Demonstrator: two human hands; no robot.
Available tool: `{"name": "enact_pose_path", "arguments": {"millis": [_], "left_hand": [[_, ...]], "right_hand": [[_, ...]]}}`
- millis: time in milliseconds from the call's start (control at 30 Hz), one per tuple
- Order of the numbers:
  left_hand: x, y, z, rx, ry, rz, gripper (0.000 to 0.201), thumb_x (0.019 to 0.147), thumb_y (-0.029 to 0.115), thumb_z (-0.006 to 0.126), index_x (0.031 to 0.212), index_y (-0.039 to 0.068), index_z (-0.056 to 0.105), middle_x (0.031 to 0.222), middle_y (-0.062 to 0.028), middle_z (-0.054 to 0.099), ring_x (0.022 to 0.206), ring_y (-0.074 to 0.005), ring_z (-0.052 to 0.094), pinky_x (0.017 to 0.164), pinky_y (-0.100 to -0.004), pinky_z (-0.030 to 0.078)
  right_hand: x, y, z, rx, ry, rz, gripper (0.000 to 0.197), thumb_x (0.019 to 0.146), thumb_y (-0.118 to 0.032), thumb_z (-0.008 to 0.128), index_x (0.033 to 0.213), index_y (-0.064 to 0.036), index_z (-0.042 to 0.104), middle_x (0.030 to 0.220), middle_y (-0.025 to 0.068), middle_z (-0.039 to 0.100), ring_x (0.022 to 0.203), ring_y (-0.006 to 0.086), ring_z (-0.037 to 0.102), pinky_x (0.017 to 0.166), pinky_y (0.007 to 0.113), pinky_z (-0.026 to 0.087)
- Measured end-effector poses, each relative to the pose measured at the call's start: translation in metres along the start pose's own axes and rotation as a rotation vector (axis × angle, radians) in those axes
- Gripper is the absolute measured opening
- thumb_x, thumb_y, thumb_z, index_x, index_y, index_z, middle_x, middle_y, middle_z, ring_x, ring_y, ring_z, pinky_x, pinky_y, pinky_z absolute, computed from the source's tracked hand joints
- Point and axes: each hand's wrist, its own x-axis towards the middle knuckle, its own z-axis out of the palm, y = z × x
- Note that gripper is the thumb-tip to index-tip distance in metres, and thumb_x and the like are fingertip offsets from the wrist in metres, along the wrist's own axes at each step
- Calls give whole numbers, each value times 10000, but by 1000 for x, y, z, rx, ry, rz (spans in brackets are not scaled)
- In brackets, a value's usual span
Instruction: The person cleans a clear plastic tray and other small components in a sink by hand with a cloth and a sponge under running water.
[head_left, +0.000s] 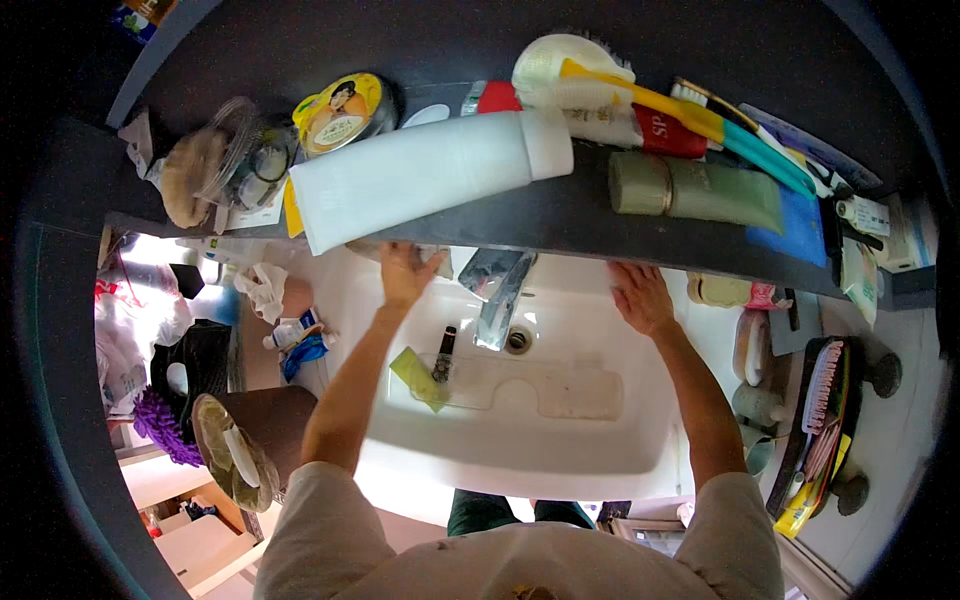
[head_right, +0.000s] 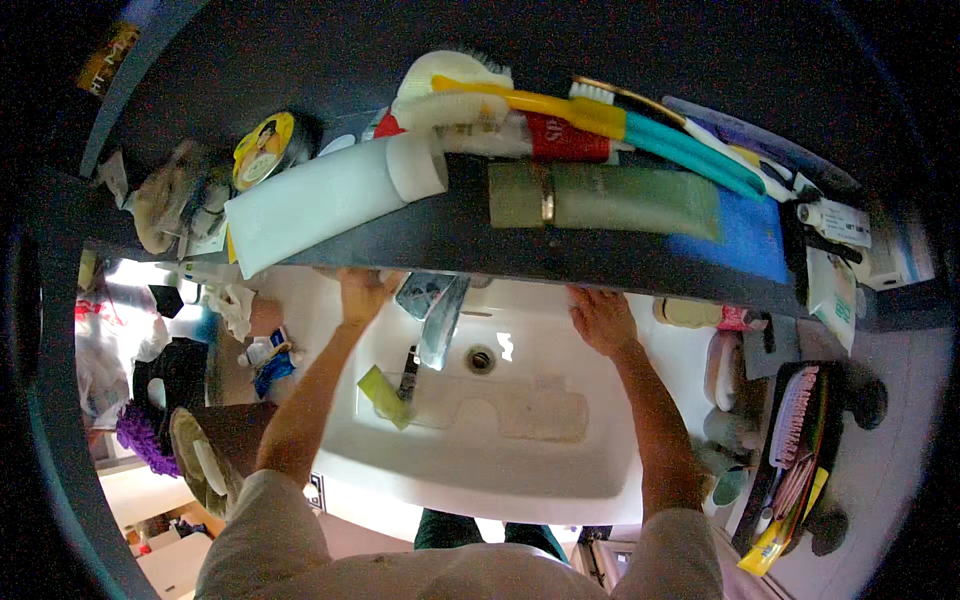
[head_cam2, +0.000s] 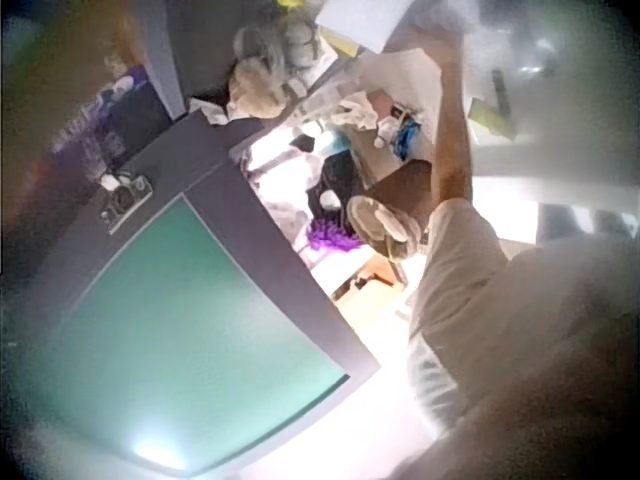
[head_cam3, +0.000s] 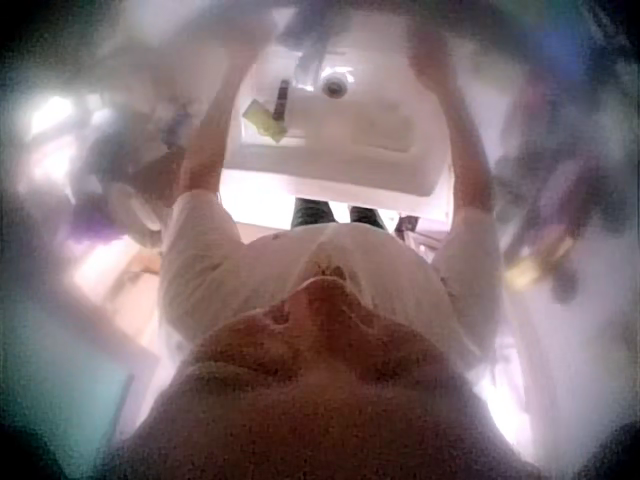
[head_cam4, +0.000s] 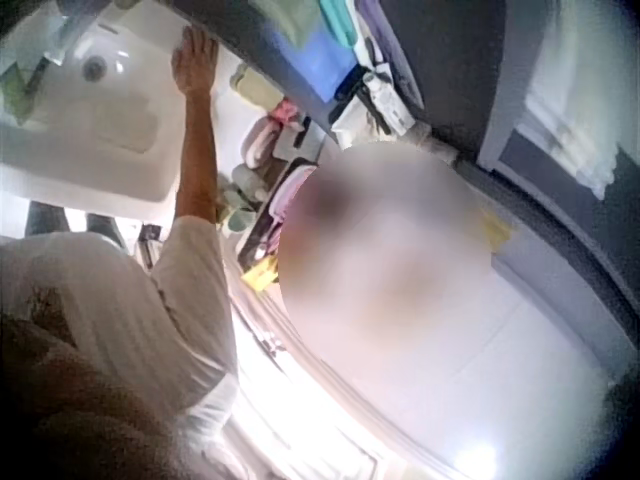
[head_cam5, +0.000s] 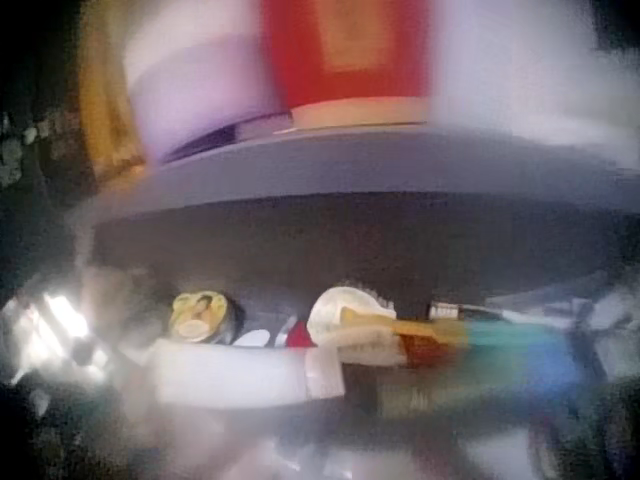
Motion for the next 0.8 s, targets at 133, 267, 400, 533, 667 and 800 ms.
{"name": "enact_pose_path", "arguments": {"millis": [133, 267, 400, 533, 667, 800], "left_hand": [[-7, -81, 45, 199, 307, -55, 214, 673, 140, 647, 819, -3, 583, 854, -160, 525, 810, -314, 474, 722, -359, 405], [-17, -14, 71, 78, 298, 247, 153, 641, 85, 631, 773, 31, 576, 889, -133, 513, 843, -308, 466, 745, -404, 384], [-29, -7, 40, 39, -33, 337, 212, 568, 25, 646, 764, 57, 570, 964, -104, 498, 855, -296, 471, 742, -388, 391], [-41, -76, -29, 218, -23, 264, 255, 564, 40, 653, 800, 59, 556, 942, -115, 489, 863, -289, 464, 749, -373, 389], [-33, -107, -60, 121, 3, 167, 232, 619, 118, 648, 817, 57, 544, 893, -125, 479, 868, -291, 458, 739, -392, 389], [-2, -132, -36, 547, 361, 169, 276, 671, 188, 577, 859, -10, 540, 957, -200, 491, 873, -334, 457, 810, -456, 330]], "right_hand": [[7, -8, 9, -4, -100, 28, 471, 770, -215, 479, 1210, -94, 364, 1225, 94, 359, 1145, 278, 302, 986, 428, 215], [-2, 2, 10, -34, -35, 53, 476, 762, -192, 492, 1210, -91, 365, 1216, 105, 367, 1140, 297, 303, 985, 433, 219], [4, -3, -3, -30, 60, -33, 427, 793, -250, 456, 1183, -90, 389, 1132, 107, 428, 1051, 295, 376, 919, 430, 281], [2, -1, 5, 34, -115, 81, 462, 792, -240, 447, 1215, -78, 356, 1190, 114, 384, 1114, 303, 321, 966, 442, 232], [-6, 4, 10, 8, -44, 39, 442, 788, -243, 450, 1192, -79, 376, 1154, 117, 407, 1078, 307, 352, 933, 448, 262], [1, -6, 10, 0, -78, 63, 413, 777, -238, 457, 1154, -78, 403, 1145, 117, 424, 1069, 303, 367, 913, 437, 278]]}}
